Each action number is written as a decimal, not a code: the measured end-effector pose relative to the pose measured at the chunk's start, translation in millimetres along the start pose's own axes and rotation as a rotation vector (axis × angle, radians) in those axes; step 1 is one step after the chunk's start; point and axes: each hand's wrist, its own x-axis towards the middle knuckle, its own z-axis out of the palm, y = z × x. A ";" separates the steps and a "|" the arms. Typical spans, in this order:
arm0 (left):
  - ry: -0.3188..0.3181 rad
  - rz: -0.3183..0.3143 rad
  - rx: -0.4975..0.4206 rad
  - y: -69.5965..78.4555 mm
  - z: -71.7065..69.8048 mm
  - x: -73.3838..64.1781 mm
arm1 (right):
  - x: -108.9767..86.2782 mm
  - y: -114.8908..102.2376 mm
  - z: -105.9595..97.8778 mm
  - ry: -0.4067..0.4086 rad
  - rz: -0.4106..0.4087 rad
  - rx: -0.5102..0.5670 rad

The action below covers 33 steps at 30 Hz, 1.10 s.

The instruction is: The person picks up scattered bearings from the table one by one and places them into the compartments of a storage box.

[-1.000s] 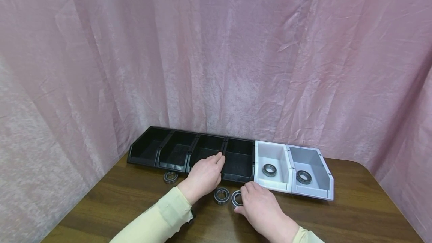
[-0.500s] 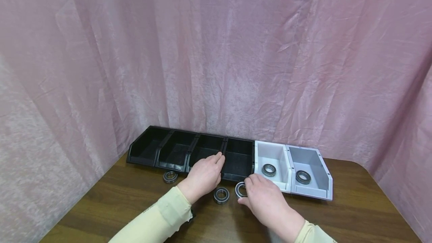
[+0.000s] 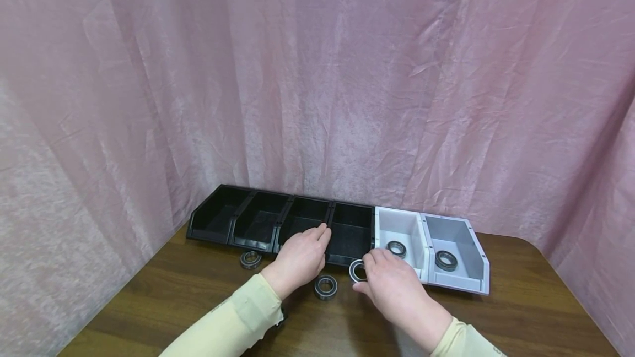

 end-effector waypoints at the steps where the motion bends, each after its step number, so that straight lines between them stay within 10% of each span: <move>1: 0.005 0.001 0.000 0.0 0.3 0.0 | 0.5 0.8 -0.2 -0.001 0.003 0.005; 33: -0.016 -0.003 -0.022 -0.1 -1.6 -0.4 | 9.6 31.9 -16.3 0.038 0.063 0.007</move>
